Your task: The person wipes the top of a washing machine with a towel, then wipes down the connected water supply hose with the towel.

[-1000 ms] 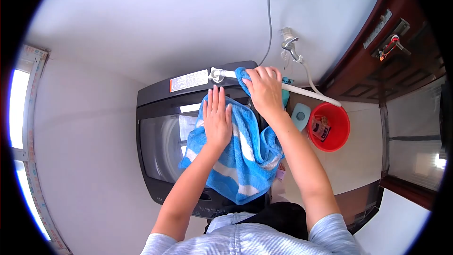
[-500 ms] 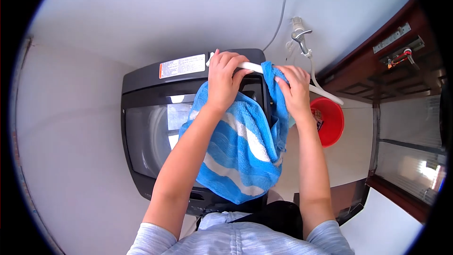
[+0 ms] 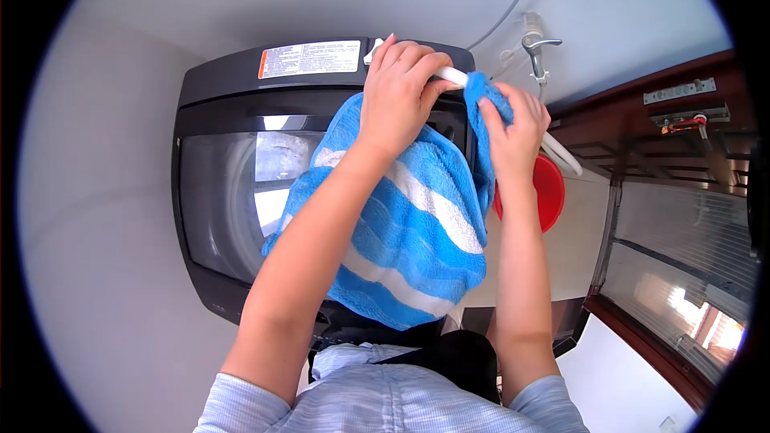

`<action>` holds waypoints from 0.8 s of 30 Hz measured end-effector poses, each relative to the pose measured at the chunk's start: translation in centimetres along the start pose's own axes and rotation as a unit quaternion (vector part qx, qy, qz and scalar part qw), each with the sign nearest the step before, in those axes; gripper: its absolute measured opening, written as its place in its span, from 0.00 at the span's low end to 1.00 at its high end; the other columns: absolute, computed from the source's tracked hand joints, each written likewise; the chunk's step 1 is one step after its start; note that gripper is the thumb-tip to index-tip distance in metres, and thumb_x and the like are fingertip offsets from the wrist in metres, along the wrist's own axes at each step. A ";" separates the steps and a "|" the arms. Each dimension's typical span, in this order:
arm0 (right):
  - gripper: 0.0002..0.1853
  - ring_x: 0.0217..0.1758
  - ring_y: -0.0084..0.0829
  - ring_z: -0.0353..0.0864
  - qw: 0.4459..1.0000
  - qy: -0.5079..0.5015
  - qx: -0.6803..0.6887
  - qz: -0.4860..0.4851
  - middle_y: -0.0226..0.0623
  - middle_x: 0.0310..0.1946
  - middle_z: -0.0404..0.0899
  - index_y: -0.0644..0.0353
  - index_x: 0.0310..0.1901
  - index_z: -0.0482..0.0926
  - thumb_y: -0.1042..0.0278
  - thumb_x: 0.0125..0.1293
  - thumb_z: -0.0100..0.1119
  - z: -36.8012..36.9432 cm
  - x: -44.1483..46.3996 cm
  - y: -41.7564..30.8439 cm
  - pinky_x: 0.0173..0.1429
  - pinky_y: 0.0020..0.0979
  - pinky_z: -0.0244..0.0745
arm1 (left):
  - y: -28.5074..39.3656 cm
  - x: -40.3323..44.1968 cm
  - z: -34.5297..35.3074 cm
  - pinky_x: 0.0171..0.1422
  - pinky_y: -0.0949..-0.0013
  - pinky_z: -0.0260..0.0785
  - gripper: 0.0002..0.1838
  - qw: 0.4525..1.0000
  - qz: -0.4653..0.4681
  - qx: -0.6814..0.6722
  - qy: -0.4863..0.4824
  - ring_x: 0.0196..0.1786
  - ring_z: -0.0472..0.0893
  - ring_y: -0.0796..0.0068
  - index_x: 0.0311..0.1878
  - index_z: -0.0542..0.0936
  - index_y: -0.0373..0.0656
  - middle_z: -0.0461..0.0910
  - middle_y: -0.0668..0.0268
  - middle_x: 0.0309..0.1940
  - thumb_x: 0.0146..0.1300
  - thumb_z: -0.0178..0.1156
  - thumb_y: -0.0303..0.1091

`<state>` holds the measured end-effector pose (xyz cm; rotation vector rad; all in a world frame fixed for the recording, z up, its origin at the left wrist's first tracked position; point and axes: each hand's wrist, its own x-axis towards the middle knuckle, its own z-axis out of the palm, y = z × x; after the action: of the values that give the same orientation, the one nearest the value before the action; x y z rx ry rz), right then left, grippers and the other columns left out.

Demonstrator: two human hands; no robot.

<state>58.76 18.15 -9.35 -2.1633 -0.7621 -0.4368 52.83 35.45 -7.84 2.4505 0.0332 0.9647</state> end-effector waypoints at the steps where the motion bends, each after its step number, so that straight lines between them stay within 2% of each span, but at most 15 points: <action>1: 0.11 0.47 0.36 0.78 1.000 -0.002 -0.002 0.000 0.32 0.39 0.82 0.56 0.43 0.82 0.65 0.60 0.66 0.2 0.1 -0.2 0.63 0.41 0.58 | 0.0 0.0 0.0 0.72 0.49 0.59 0.13 1.000 -0.002 -0.002 0.000 0.53 0.77 0.61 0.43 0.82 0.45 0.80 0.67 0.41 0.54 0.68 0.34; 7: 0.11 0.48 0.35 0.78 0.998 -0.012 -0.003 -0.054 0.32 0.40 0.82 0.55 0.45 0.82 0.65 0.61 0.65 -0.4 -0.3 0.2 0.66 0.43 0.56 | -0.2 -0.1 0.0 0.73 0.50 0.58 0.12 1.000 -0.010 -0.007 0.000 0.53 0.78 0.63 0.42 0.82 0.46 0.81 0.68 0.41 0.55 0.67 0.35; 13: 0.16 0.53 0.31 0.78 0.998 0.001 -0.057 -0.030 0.31 0.47 0.82 0.53 0.53 0.80 0.67 0.64 0.62 0.8 -0.2 -0.9 0.70 0.45 0.54 | -0.3 -0.1 0.1 0.73 0.51 0.58 0.11 1.000 -0.003 -0.001 0.013 0.51 0.78 0.64 0.41 0.82 0.48 0.80 0.69 0.39 0.55 0.67 0.39; 15: 0.15 0.54 0.33 0.77 0.996 -0.017 -0.053 -0.068 0.32 0.47 0.81 0.54 0.53 0.80 0.69 0.65 0.60 0.5 -0.4 -0.7 0.71 0.46 0.53 | -0.3 -0.1 0.0 0.73 0.51 0.58 0.11 1.000 -0.003 0.002 0.008 0.51 0.78 0.64 0.41 0.82 0.49 0.80 0.69 0.39 0.56 0.67 0.39; 19: 0.13 0.55 0.35 0.76 0.996 -0.042 -0.044 -0.059 0.34 0.47 0.81 0.56 0.51 0.79 0.70 0.65 0.59 -1.8 -1.5 3.0 0.74 0.47 0.51 | -0.2 -0.2 -0.1 0.75 0.49 0.55 0.12 1.000 -0.019 -0.004 -0.014 0.54 0.77 0.65 0.42 0.82 0.48 0.81 0.69 0.42 0.56 0.67 0.38; 21: 0.13 0.56 0.37 0.75 0.992 -0.054 -0.111 -0.032 0.36 0.46 0.80 0.57 0.50 0.78 0.71 0.64 0.59 -3.1 -2.5 5.5 0.75 0.48 0.50 | -0.2 -0.3 0.0 0.76 0.50 0.53 0.12 1.000 -0.023 0.004 -0.013 0.55 0.77 0.66 0.42 0.82 0.49 0.81 0.69 0.43 0.56 0.67 0.39; 24: 0.14 0.56 0.39 0.74 0.992 -0.053 -0.114 0.007 0.37 0.46 0.79 0.59 0.51 0.77 0.72 0.62 0.58 -4.3 -3.8 7.3 0.76 0.49 0.49 | 0.0 -0.2 -0.1 0.76 0.50 0.52 0.12 0.999 -0.029 0.007 -0.017 0.55 0.77 0.66 0.42 0.82 0.49 0.81 0.69 0.42 0.56 0.67 0.40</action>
<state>60.34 9.65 -12.72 -2.4198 -0.7877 -0.4223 52.62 35.45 -7.93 2.4638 0.0980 0.9015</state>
